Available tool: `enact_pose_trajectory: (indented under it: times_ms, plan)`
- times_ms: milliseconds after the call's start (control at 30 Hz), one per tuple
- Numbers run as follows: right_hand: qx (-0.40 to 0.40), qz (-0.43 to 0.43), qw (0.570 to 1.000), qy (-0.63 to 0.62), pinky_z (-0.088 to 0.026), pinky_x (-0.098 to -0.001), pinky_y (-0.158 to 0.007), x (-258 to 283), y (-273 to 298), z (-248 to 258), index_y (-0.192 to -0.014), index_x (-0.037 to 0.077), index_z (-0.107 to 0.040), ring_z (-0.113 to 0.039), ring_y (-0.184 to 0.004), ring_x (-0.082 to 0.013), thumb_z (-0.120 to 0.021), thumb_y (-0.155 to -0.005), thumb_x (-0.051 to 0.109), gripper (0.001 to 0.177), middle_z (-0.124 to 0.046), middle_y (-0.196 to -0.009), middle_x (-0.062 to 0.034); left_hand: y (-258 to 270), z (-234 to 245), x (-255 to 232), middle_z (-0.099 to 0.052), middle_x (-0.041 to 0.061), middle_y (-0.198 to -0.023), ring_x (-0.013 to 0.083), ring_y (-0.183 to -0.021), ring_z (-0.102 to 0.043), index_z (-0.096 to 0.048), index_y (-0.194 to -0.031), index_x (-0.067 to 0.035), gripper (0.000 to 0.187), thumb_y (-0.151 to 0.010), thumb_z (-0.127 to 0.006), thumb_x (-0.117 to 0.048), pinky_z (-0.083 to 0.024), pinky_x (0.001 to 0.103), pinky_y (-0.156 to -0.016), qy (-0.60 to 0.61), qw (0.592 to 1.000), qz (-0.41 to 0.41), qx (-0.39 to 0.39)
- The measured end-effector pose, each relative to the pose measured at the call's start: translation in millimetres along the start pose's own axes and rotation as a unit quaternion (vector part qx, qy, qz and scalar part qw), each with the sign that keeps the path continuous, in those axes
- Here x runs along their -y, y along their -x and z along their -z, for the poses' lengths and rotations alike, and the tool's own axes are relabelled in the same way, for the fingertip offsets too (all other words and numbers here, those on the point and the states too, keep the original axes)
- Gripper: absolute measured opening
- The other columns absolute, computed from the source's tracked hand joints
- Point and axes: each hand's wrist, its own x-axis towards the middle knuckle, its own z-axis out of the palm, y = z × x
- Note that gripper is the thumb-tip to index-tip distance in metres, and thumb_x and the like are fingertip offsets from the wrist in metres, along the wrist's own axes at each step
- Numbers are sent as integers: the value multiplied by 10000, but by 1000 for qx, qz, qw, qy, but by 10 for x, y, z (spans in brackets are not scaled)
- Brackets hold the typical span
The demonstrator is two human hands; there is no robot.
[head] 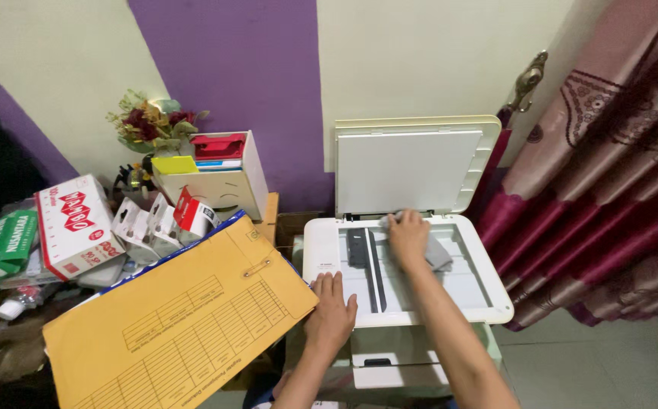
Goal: The person sits on the floor and uses a cloth to wipe a yellow folder and a white printer. They clean the top, sides, and front of the printer, then open the lid to wipe the inside glass and surfaces before closing it.
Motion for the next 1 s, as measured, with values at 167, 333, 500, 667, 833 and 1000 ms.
enact_pose_trajectory:
  times_ms: [167,333,500,667,833,1000]
  plan:
    - [-32,71,992,-95,-464,-462,-866,73,60,218,-1270,320,-703,-574,-1126,-311,-551,-952,241,361,-632,-1199,-101,-46,89,-56,-479,244,-1384,427,-1353,-388,-431,-1463,1,694,-926,-631,-392,-262,544,-1169,4,998,27,63]
    - [-33,30,996,-71,-468,-484,-863,-437,137,109,-1258,309,-708,-574,-1146,-302,-566,-897,226,397,-624,-1259,-96,-46,-25,-31,-480,255,-1372,433,-1332,-391,-427,-1431,53,717,-908,-659,-378,-269,557,-1146,-11,1000,-1,22]
    - [22,-72,997,17,-463,-489,-881,-1104,174,-245,-1264,225,-713,-548,-1160,-304,-504,-978,245,355,-615,-1254,-96,-127,13,-95,-497,222,-1354,399,-1305,-417,-403,-1450,59,730,-921,-646,-382,-265,560,-1164,-20,997,49,53]
    - [96,-193,976,0,-461,-506,-919,-1448,153,-487,-1195,187,-743,-532,-1206,-319,-487,-1021,307,332,-579,-1341,-107,-741,-238,-191,-468,227,-1433,381,-1375,-392,-334,-1544,39,865,-922,-640,-478,-263,532,-1198,-4,975,195,110]
    - [165,-258,949,-69,-435,-538,-941,-1454,94,-227,-1282,142,-706,-506,-1226,-373,-565,-890,525,566,-551,-1356,-169,-1555,-493,-79,-267,222,-1602,406,-1520,-90,-303,-1528,14,906,-906,-632,-556,-57,626,-1192,-58,968,230,87]
    - [195,-267,942,-49,-439,-510,-934,-1284,21,117,-1292,92,-694,-511,-1234,-367,-528,-858,800,846,-557,-1349,-174,-1873,-384,-110,-453,120,-1541,354,-1533,-201,-525,-1430,-40,772,-934,-567,-630,-108,668,-1203,-124,950,253,135]
